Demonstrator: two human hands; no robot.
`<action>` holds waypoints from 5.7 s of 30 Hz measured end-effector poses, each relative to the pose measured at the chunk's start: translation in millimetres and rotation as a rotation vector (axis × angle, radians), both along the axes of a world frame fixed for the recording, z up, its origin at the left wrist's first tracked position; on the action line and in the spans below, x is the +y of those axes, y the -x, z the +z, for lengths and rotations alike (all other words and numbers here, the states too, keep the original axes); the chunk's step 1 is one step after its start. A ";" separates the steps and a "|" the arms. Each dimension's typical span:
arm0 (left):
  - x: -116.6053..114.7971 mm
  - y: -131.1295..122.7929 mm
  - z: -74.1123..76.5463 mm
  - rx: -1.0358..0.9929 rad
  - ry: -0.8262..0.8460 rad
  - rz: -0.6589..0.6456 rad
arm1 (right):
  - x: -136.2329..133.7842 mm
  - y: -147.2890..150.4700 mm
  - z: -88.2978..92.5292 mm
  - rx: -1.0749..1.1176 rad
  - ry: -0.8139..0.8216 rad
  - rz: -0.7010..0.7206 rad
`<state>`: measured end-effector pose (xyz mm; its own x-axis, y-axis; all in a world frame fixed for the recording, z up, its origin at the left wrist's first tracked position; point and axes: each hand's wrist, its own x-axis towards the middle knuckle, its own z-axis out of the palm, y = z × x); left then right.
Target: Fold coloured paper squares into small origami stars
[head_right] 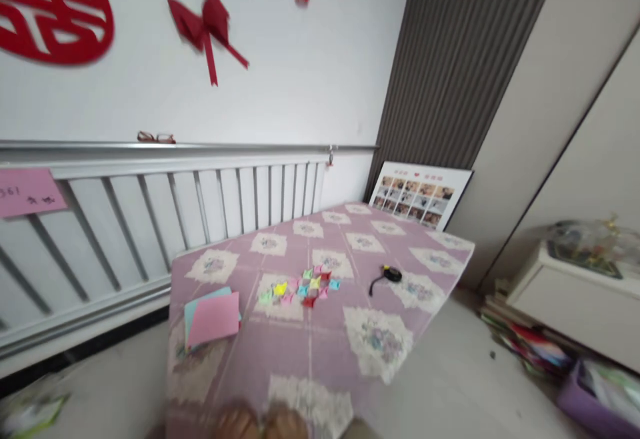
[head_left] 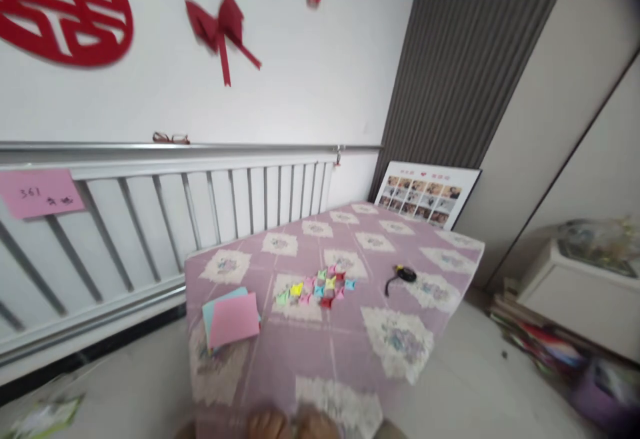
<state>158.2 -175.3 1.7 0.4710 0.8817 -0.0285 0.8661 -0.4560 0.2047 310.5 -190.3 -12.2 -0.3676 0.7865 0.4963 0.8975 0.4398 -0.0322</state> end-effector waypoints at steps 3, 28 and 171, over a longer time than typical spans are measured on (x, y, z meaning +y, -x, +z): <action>-26.4 8.6 -10.0 -0.031 -0.022 0.004 | -20.0 5.9 -21.3 0.128 0.137 0.032; -34.0 29.5 -19.9 -0.269 0.020 0.036 | -23.7 7.8 -16.0 0.386 0.430 0.110; -72.9 27.6 -42.7 -0.057 -0.164 0.032 | -58.0 19.4 -21.8 0.097 0.382 -0.009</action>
